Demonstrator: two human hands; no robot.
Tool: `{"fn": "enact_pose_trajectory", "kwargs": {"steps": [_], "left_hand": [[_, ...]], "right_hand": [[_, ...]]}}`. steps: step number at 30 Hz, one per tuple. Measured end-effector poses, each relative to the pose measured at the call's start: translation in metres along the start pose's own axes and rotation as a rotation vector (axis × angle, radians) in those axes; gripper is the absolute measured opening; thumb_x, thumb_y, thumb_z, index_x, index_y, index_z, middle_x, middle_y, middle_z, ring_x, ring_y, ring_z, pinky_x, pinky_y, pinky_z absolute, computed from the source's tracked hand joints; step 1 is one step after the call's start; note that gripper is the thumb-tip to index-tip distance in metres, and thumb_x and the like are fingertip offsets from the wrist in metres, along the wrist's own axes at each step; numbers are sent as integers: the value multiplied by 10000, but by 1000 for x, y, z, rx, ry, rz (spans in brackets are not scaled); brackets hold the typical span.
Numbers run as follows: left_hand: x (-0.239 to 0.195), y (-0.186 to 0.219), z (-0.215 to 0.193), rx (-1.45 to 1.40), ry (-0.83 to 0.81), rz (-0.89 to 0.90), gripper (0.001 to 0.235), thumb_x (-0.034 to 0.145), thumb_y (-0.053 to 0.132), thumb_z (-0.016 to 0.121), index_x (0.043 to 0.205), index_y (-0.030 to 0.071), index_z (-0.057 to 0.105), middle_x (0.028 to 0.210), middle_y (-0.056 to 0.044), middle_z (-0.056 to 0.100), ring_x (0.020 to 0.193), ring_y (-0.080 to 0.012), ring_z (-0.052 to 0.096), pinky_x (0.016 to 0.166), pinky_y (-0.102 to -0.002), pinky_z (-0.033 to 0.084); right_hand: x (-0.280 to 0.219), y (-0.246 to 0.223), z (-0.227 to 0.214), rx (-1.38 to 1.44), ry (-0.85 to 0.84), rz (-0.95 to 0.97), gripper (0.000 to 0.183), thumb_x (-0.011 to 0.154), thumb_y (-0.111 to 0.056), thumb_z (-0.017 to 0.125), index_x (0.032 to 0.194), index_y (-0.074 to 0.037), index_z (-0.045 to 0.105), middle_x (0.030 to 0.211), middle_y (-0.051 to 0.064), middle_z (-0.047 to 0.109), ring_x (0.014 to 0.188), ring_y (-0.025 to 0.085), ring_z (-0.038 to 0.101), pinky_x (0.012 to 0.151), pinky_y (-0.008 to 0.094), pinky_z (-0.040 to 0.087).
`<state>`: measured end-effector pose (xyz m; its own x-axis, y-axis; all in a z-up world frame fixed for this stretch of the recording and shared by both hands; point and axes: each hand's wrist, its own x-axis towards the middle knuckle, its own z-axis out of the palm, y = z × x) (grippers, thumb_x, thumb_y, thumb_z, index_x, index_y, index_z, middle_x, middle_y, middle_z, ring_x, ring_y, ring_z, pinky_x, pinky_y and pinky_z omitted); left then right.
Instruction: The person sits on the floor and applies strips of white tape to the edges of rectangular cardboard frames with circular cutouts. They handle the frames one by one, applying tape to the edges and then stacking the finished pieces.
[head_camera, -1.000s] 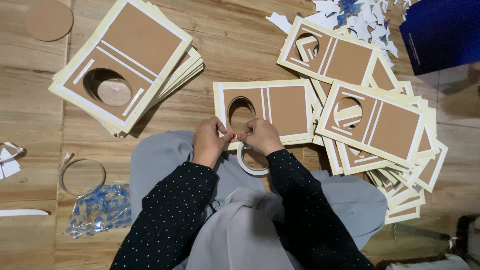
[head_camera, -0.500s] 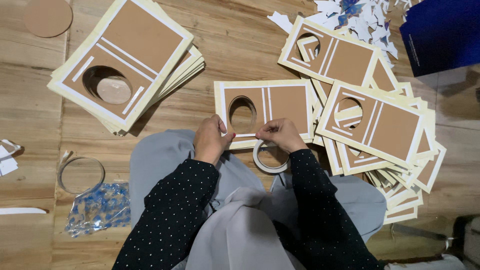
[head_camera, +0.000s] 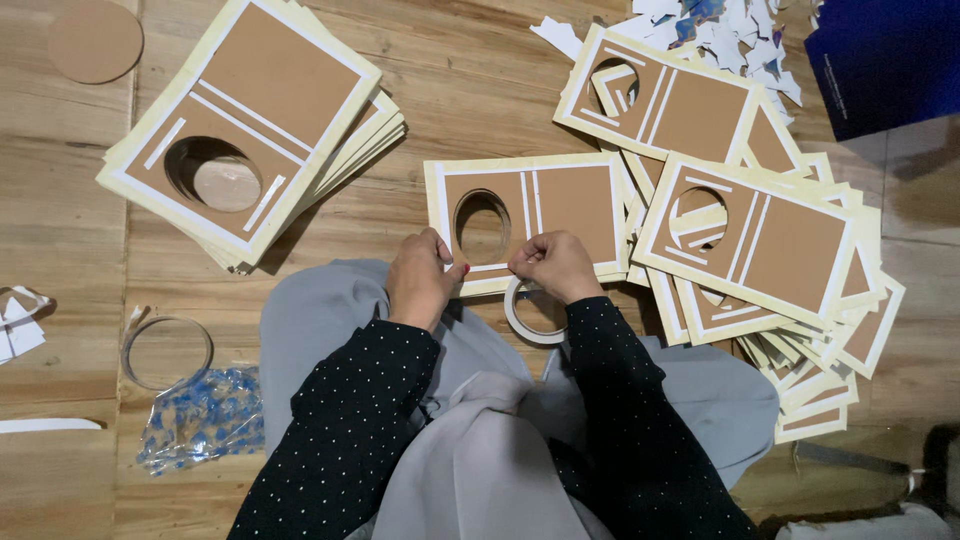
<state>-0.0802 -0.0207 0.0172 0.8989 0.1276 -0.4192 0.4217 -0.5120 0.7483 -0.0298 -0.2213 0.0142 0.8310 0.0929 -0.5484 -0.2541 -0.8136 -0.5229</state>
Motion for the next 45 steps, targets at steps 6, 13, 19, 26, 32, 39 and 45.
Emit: {"fn": "enact_pose_trajectory", "kwargs": {"steps": [6, 13, 19, 26, 32, 39, 45], "left_hand": [[-27, 17, 30, 564, 344, 554, 149, 774, 94, 601, 912, 113, 548, 865, -80, 532, 757, -250, 578, 564, -334, 478], [-39, 15, 45, 884, 379, 822, 257, 788, 68, 512, 1034, 110, 572, 914, -70, 501, 752, -235, 498, 583, -309, 398], [-35, 6, 60, 1061, 407, 880, 199, 737, 36, 512, 917, 39, 595, 912, -136, 480, 728, -257, 445, 555, -319, 356], [-37, 13, 46, 994, 392, 834, 322, 780, 44, 462, 1088, 67, 552, 874, -64, 458, 730, -222, 476, 553, -296, 382], [-17, 21, 4, 89, 162, 431, 230, 794, 104, 543, 1014, 93, 610, 837, -68, 519, 770, -268, 571, 613, -318, 467], [37, -12, -7, -320, 279, 206, 119, 770, 112, 584, 848, 152, 664, 718, -47, 537, 626, -187, 581, 600, -282, 471], [45, -12, -8, -334, 303, 151, 109, 785, 105, 584, 870, 136, 646, 781, -50, 526, 661, -180, 586, 631, -282, 472]], "right_hand": [[-4, -17, -7, -252, 34, 47, 178, 592, -315, 683, 730, -203, 697, 631, -24, 616, 703, 216, 638, 640, 318, 486], [-12, -23, -8, -346, 41, -75, 162, 639, -299, 645, 744, -180, 678, 709, 22, 639, 769, 301, 632, 672, 395, 493], [-17, -25, 11, -1140, 316, -740, 77, 686, -144, 564, 714, -198, 610, 661, -25, 589, 626, 170, 602, 582, 297, 437], [-12, -26, -31, -530, 229, -281, 212, 841, -285, 511, 952, -111, 558, 763, 127, 621, 750, 341, 625, 668, 430, 469], [-11, -40, -57, -370, -32, -107, 681, 795, -354, 509, 1327, 8, 288, 1111, 255, 557, 1021, 425, 546, 870, 521, 413], [-9, -67, -46, 87, -231, -182, 191, 640, -150, 729, 761, -33, 637, 557, 43, 586, 535, 133, 557, 556, 235, 447], [4, -70, -43, 464, -288, -56, 218, 744, -210, 712, 789, -22, 610, 612, 21, 523, 531, 103, 538, 488, 203, 485]]}}
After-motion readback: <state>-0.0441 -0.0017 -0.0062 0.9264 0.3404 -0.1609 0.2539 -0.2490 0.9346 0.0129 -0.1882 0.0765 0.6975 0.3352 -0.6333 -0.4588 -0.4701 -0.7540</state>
